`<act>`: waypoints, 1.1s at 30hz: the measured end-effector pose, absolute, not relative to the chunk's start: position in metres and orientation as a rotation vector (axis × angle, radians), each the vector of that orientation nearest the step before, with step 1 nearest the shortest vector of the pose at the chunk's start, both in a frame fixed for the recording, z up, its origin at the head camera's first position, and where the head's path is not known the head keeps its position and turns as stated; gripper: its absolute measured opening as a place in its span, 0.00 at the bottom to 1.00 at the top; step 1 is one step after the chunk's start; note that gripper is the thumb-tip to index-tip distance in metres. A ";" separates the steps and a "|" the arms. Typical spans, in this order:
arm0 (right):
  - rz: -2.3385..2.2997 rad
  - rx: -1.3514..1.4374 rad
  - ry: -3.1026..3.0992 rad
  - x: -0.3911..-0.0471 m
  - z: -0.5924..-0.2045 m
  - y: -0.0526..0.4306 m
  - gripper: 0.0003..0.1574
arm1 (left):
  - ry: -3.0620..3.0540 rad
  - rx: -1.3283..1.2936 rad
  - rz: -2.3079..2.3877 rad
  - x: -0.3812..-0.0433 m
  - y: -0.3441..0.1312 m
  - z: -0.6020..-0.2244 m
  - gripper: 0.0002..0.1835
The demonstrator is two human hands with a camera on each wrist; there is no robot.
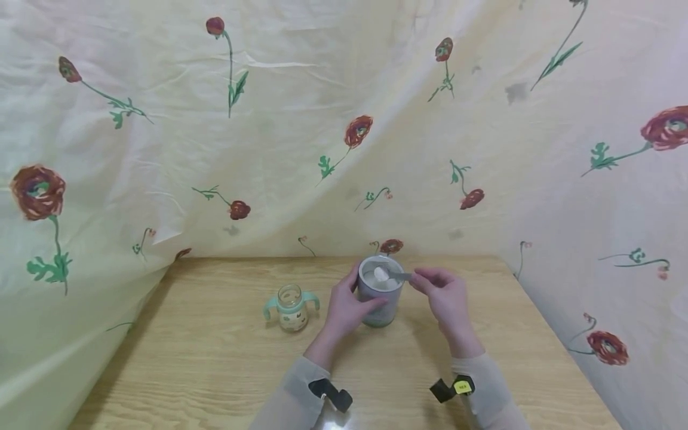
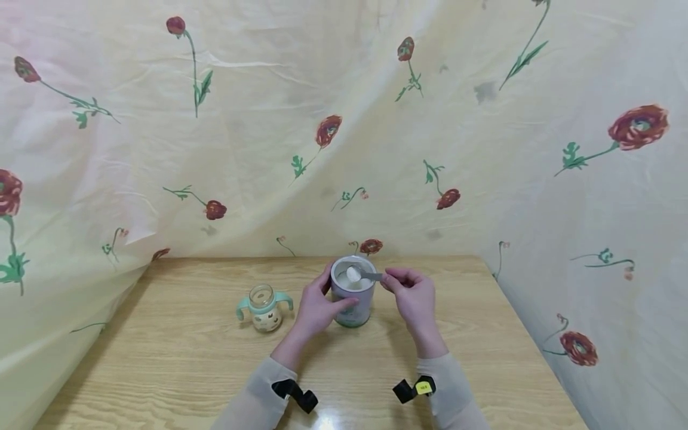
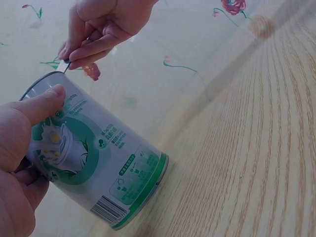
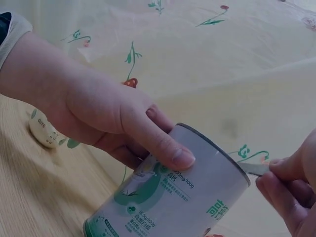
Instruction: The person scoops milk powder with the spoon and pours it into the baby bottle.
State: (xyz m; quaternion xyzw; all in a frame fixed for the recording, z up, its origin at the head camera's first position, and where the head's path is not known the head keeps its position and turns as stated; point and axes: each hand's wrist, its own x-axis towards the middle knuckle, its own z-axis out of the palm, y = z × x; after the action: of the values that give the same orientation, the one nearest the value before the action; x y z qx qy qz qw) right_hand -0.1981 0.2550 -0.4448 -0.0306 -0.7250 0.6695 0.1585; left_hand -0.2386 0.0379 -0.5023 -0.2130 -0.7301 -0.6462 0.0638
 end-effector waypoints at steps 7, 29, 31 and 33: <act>1.926 -0.082 -2.083 -0.201 -0.445 0.257 0.16 | -2.194 -0.647 -1.950 -0.241 0.039 -0.500 0.51; 1.940 -0.132 -2.160 -0.197 -0.447 0.261 0.16 | -2.226 -0.613 -1.946 -0.236 0.039 -0.506 0.51; 1.947 -0.134 -2.158 -0.198 -0.446 0.262 0.15 | -2.226 -0.614 -1.951 -0.237 0.039 -0.505 0.51; 1.948 -0.143 -2.168 -0.199 -0.445 0.262 0.15 | -2.221 -0.618 -1.953 -0.238 0.039 -0.504 0.52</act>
State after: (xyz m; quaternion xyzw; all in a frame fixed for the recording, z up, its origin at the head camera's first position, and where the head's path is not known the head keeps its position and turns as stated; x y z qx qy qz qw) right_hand -0.1986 0.2623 -0.4453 -0.0486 -0.7382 0.6635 0.1114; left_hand -0.2375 0.0386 -0.5044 -0.2043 -0.7337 -0.6452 0.0602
